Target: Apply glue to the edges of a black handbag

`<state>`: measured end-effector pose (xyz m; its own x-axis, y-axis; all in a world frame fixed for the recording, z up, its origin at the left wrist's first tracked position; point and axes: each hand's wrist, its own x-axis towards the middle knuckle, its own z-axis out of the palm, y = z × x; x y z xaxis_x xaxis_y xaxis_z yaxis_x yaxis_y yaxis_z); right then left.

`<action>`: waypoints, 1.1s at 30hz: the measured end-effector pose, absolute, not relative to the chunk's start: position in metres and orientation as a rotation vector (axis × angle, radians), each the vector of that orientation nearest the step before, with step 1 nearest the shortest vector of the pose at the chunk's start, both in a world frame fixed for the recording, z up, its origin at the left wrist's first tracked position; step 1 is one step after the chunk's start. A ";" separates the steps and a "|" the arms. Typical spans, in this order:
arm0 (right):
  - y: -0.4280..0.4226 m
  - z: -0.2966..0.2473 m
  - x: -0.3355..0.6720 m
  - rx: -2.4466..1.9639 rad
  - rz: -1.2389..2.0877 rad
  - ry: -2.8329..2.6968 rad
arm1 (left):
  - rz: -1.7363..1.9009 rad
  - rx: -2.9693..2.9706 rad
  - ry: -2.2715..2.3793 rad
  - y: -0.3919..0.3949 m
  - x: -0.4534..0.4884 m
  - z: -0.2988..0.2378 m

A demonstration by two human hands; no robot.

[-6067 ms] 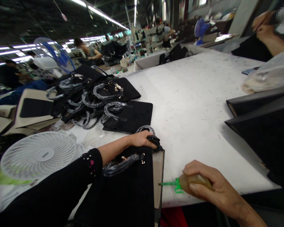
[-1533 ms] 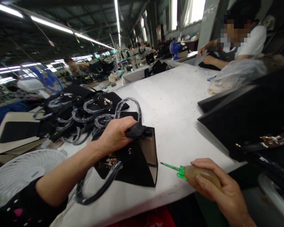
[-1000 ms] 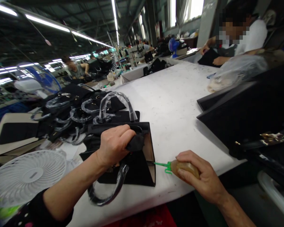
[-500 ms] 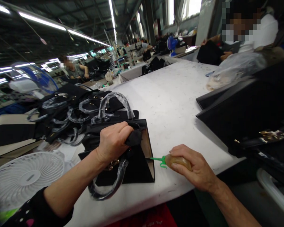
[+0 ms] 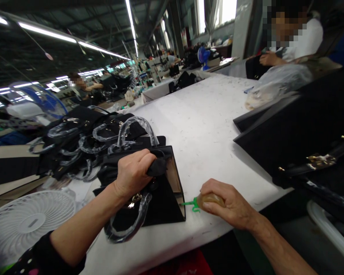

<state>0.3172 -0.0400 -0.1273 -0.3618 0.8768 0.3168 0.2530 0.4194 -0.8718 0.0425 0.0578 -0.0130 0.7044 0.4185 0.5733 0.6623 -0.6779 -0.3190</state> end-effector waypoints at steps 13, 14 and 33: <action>-0.043 -0.126 0.321 -1.015 1.066 -1.798 | -0.681 -2.427 -0.796 0.052 0.040 -0.008; -0.043 -0.126 0.321 -1.010 1.085 -1.806 | -0.686 -2.429 -0.797 0.052 0.040 -0.007; -0.051 -0.124 0.321 -0.992 1.102 -1.900 | -0.511 -3.049 -2.138 0.009 0.033 0.044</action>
<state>0.3206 -0.0511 -0.1243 -0.4483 0.8716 0.1982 0.2607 0.3396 -0.9037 0.0326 0.0088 0.0436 0.3791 0.9163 -0.1289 0.7592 -0.2284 0.6095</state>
